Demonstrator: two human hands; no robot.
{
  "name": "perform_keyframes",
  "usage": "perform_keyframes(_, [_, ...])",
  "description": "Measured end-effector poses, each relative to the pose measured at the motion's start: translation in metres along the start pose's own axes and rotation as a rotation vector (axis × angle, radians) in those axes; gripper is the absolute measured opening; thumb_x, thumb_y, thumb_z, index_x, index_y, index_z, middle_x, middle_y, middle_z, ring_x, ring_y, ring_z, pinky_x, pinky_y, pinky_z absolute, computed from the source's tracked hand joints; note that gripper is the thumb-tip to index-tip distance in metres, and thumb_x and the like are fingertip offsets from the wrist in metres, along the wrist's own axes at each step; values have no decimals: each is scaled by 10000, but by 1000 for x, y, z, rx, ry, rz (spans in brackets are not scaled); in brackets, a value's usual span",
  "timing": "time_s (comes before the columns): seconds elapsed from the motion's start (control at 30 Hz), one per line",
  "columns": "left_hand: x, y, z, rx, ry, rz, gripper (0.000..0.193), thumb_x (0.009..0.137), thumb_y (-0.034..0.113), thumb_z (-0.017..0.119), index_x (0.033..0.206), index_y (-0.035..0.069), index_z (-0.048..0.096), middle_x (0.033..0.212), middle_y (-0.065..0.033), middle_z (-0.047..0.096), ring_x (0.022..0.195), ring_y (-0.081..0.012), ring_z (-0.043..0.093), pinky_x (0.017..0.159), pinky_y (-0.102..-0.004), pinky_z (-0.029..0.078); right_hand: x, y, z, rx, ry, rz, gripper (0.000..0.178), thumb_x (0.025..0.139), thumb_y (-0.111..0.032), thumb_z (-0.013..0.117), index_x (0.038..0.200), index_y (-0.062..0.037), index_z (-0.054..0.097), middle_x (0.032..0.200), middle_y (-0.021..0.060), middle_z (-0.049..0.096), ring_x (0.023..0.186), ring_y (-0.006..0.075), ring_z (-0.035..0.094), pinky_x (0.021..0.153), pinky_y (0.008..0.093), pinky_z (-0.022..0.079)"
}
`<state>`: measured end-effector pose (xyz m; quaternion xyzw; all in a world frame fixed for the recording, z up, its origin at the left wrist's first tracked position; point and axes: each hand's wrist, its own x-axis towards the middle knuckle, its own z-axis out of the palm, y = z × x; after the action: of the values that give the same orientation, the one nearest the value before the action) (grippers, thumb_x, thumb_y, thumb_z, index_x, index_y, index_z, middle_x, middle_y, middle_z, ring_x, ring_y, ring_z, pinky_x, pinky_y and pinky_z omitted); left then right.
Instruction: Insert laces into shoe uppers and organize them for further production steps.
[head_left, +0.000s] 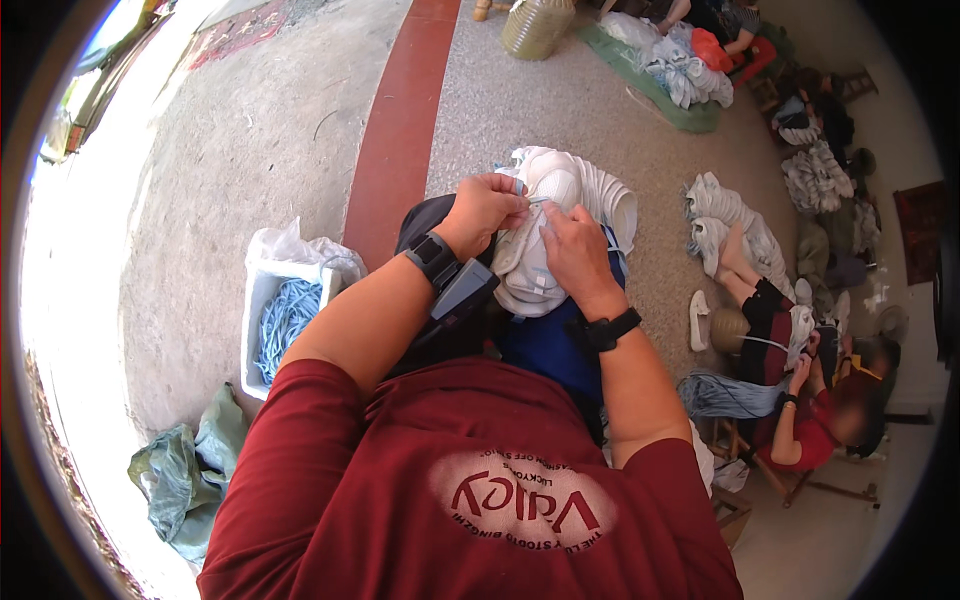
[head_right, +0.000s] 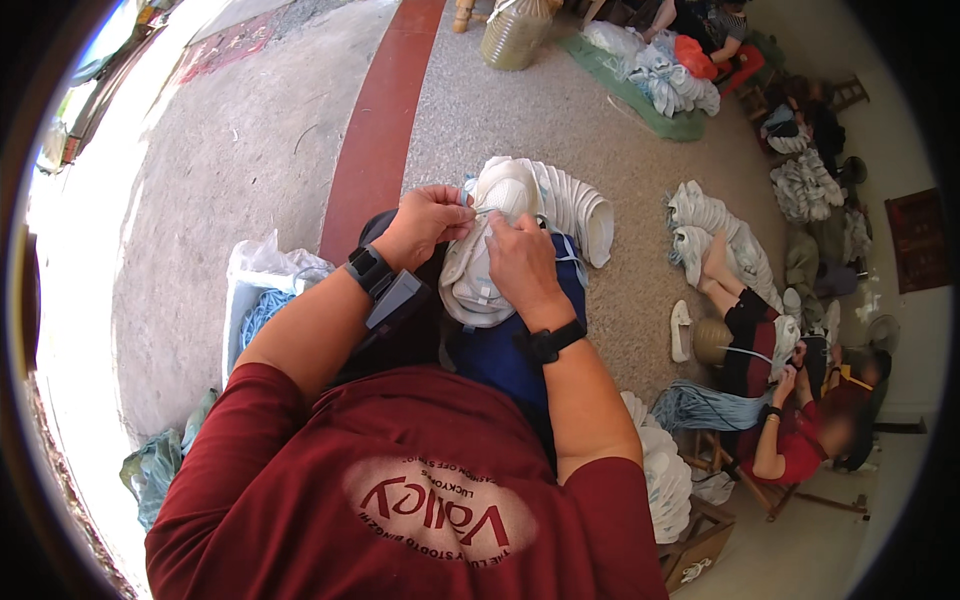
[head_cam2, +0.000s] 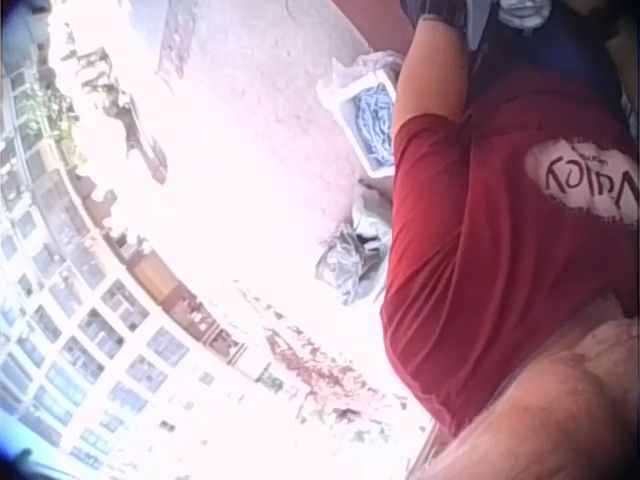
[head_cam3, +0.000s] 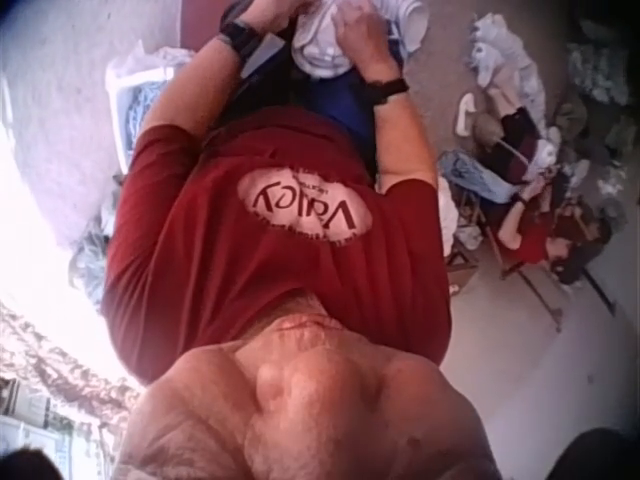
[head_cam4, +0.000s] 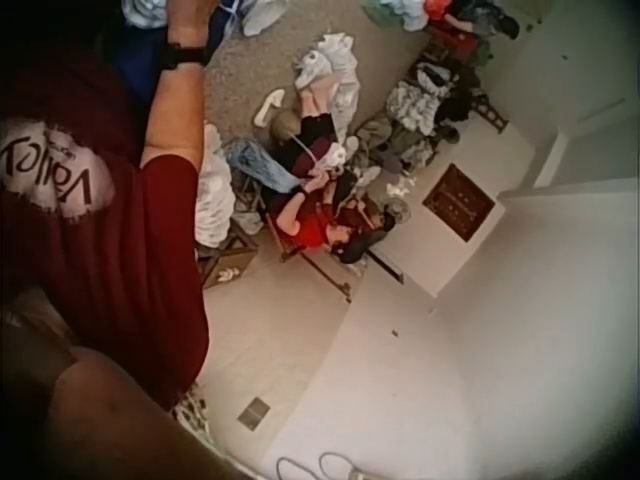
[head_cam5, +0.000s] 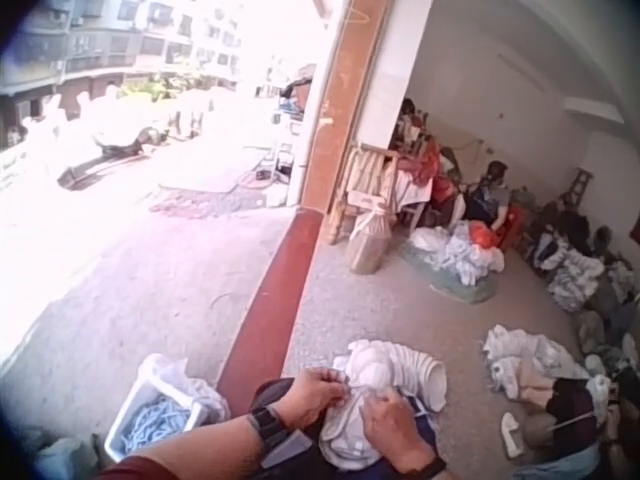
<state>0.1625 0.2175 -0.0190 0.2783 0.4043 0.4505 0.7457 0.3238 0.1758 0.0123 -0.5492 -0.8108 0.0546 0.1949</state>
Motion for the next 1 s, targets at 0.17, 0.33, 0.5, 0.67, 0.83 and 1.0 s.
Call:
perform_keyframes(0.17, [23, -12, 8, 129, 37, 126, 74, 762, -44, 642, 801, 2, 599, 710, -40, 599, 605, -95, 568, 539, -194, 471, 7, 8, 6, 128, 13, 98, 358, 723, -134, 655, 1067, -48, 607, 831, 202, 564, 781, 368, 572, 693, 416, 466])
perform_keyframes(0.33, [32, -27, 6, 467, 179, 358, 57, 689, 1, 666, 726, 15, 625, 679, -62, 634, 593, -128, 582, 559, -282, 478, 7, 12, 11, 193, 28, 150, 372, 703, -119, 661, 1064, -42, 616, 846, 216, 574, 811, 374, 574, 726, 413, 468])
perform_keyframes(0.5, [21, -24, 15, 1119, 230, 747, 93, 685, 59, 683, 730, 21, 612, 668, -70, 628, 578, -140, 586, 561, -280, 474, 7, 13, 13, 188, 41, 185, 358, 706, -124, 654, 1054, -45, 627, 866, 210, 583, 832, 371, 577, 751, 407, 466])
perform_keyframes(0.67, [26, -16, 11, 852, 237, 393, 91, 670, 88, 678, 738, 45, 636, 688, -121, 635, 617, -223, 620, 593, -309, 485, 9, 13, 15, 266, 9, 267, 345, 705, -118, 648, 1045, -60, 638, 925, 211, 597, 876, 368, 580, 781, 403, 463])
perform_keyframes(0.83, [22, -16, 21, 1165, 231, 558, 150, 703, 184, 653, 735, 37, 661, 689, -136, 643, 672, -298, 629, 645, -364, 498, 11, 24, 25, 374, 74, 323, 321, 710, -83, 604, 1028, -67, 642, 849, 190, 633, 846, 337, 605, 771, 394, 469])
perform_keyframes(1.0, [13, -17, 17, 1349, 78, 601, 157, 717, 158, 605, 793, 32, 660, 804, -176, 635, 792, -344, 600, 753, -404, 476, 10, 17, 22, 387, 101, 388, 185, 715, -79, 588, 891, -53, 635, 750, 163, 632, 757, 337, 615, 693, 409, 476])
